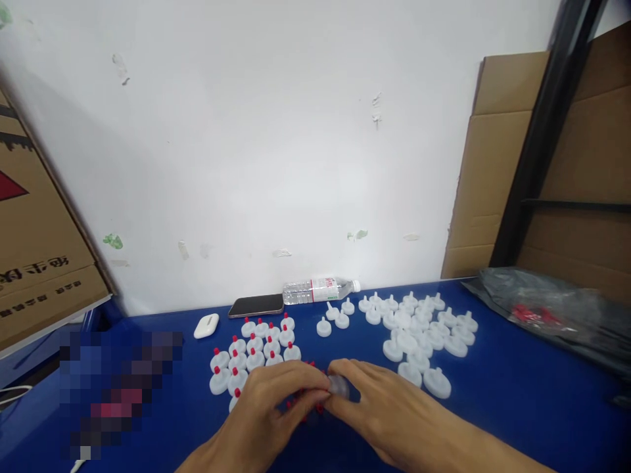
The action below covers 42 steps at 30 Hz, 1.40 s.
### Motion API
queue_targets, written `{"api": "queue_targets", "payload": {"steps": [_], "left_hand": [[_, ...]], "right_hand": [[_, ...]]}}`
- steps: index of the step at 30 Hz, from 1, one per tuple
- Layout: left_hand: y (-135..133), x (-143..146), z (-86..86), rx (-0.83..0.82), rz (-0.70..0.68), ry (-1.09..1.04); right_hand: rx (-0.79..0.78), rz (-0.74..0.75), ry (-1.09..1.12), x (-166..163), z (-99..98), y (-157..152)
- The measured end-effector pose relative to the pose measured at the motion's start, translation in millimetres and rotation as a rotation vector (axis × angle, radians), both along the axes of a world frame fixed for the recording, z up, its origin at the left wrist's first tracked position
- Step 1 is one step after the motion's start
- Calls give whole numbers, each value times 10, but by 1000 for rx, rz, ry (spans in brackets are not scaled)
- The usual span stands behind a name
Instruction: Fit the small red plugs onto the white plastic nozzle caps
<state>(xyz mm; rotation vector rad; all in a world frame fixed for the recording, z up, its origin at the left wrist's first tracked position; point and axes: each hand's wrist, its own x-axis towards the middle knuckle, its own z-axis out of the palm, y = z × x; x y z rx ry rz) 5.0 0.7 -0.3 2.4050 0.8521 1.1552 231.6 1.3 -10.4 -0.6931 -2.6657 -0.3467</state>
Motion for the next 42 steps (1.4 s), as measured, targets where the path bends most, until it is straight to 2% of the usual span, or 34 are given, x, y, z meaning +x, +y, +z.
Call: {"api": "queue_targets", "payload": {"steps": [6, 12, 16, 20, 27, 31, 36, 42], "left_hand": [[8, -16, 4, 65, -30, -11], [60, -87, -8, 146, 100, 45], [89, -105, -36, 399, 82, 225], [92, -105, -51, 586, 71, 277], [37, -37, -14, 555, 162, 428], [56, -28, -32, 556, 210, 472], [-7, -61, -15, 509, 161, 466], [-131, -45, 14, 381, 40, 336]], "right_hand": [[160, -3, 93, -18, 16, 12], [197, -26, 252, -48, -15, 14], [173, -19, 303, -51, -39, 4], [179, -3, 357, -44, -44, -19], [106, 115, 419, -19, -11, -18], [157, 201, 413, 12, 53, -26], [199, 263, 407, 25, 126, -53], [226, 283, 359, 62, 141, -72]]}}
